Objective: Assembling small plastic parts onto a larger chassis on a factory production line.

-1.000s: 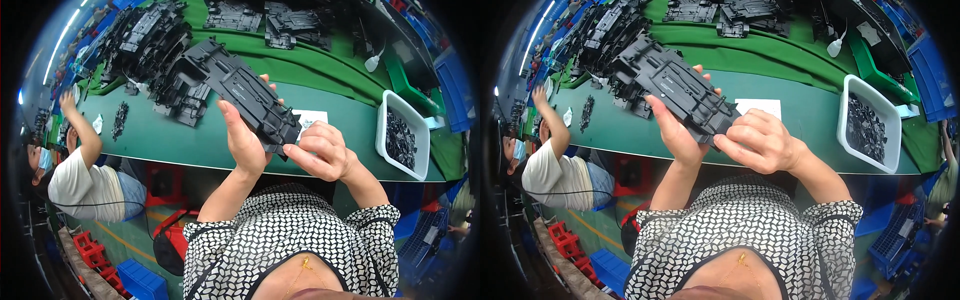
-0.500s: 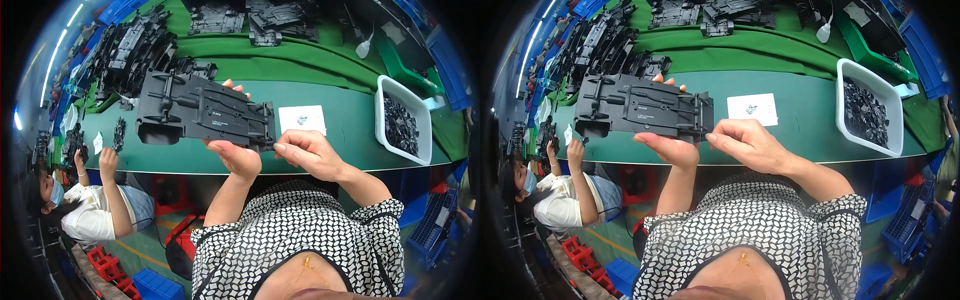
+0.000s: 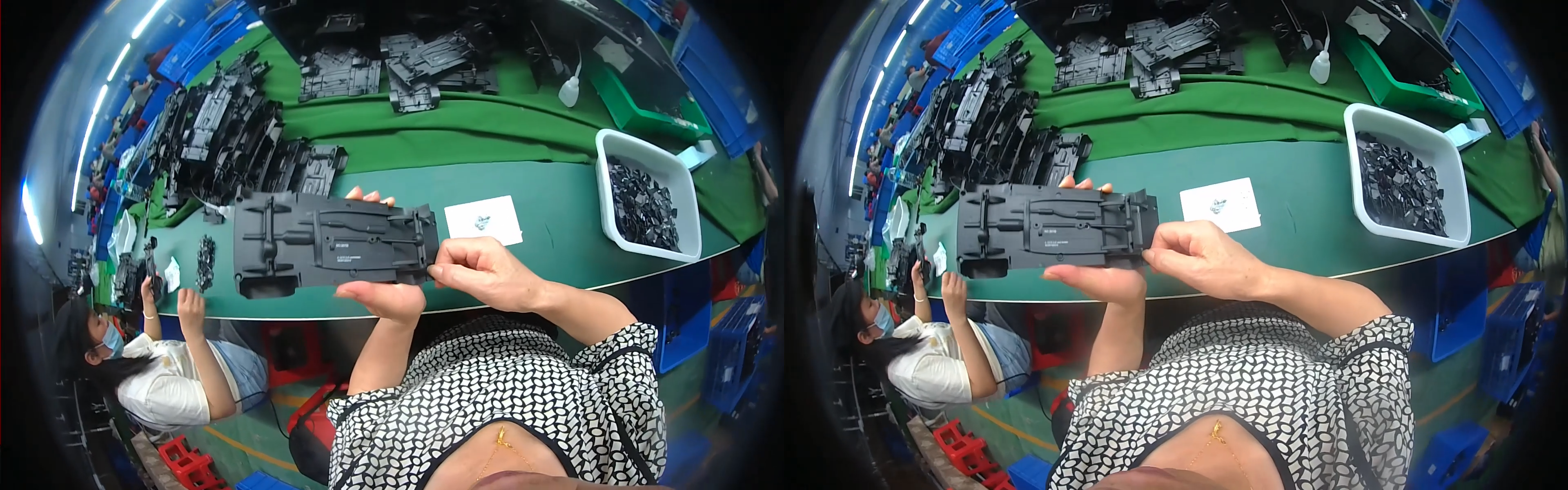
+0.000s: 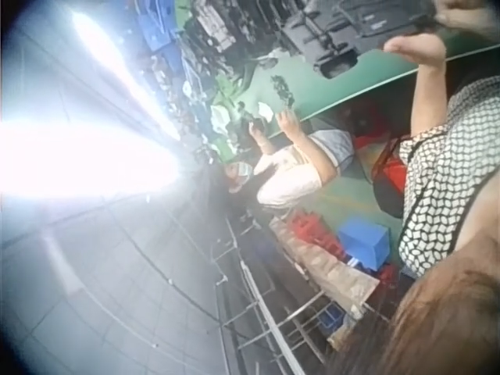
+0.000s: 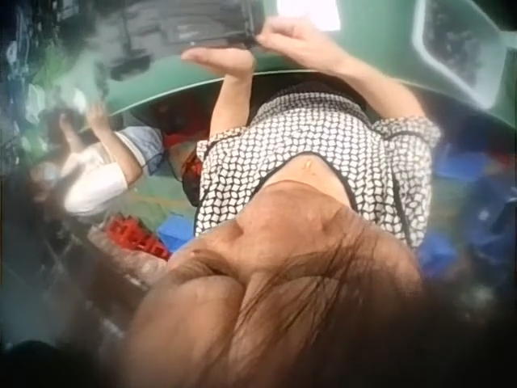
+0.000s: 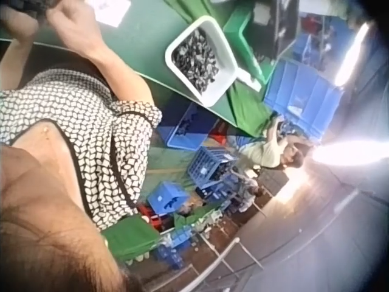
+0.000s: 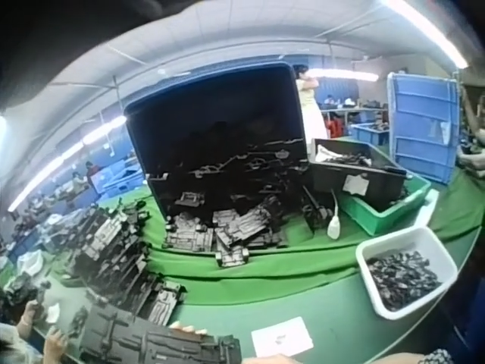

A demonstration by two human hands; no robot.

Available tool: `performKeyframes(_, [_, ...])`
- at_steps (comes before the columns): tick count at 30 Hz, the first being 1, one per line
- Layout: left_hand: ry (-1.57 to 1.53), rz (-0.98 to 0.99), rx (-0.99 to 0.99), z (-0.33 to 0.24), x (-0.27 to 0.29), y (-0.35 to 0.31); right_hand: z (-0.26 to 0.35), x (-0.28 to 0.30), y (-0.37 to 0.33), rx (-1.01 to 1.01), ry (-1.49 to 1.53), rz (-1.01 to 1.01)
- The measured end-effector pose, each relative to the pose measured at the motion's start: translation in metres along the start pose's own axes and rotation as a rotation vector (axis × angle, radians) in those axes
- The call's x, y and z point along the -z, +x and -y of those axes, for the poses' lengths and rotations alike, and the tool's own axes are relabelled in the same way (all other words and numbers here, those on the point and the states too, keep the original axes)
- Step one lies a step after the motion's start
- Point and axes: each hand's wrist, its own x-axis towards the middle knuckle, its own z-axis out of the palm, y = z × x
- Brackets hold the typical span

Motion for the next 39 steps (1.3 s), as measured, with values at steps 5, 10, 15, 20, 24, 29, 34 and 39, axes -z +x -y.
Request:
performKeyframes(5, [-0.037, -0.016, -0.004, -0.005, 0.002, -0.001, -0.001, -0.006, 0.000, 0.016, -0.071, -0.011])
performKeyframes(10, [-0.154, 0.044, 0.091, -0.006, 0.001, -0.007, 0.009, 0.010, -0.011, 0.079, -0.106, 0.012])
performKeyframes(15, [-0.249, 0.203, 0.076, 0.010, 0.009, -0.005, 0.020, 0.036, -0.001, 0.105, -0.117, -0.192])
performKeyframes(20, [-0.310, 0.199, 0.174, 0.003, 0.013, -0.006, 0.021, 0.022, 0.008, 0.174, -0.178, -0.178])
performKeyframes(24, [-0.322, 0.191, 0.378, -0.003, 0.011, 0.001, 0.025, 0.024, 0.002, 0.121, -0.211, -0.249])
performKeyframes(29, [-0.432, 0.152, 0.713, -0.029, 0.020, 0.030, 0.013, 0.042, -0.016, 0.177, -0.163, -0.370])
performKeyframes(34, [-0.011, 0.187, 0.488, -0.061, 0.049, 0.100, 0.007, 0.061, -0.032, 0.228, -0.104, -0.427])
performKeyframes(39, [0.956, 0.346, -0.318, -0.080, 0.077, 0.227, 0.001, 0.061, -0.038, 0.234, -0.086, -0.503])
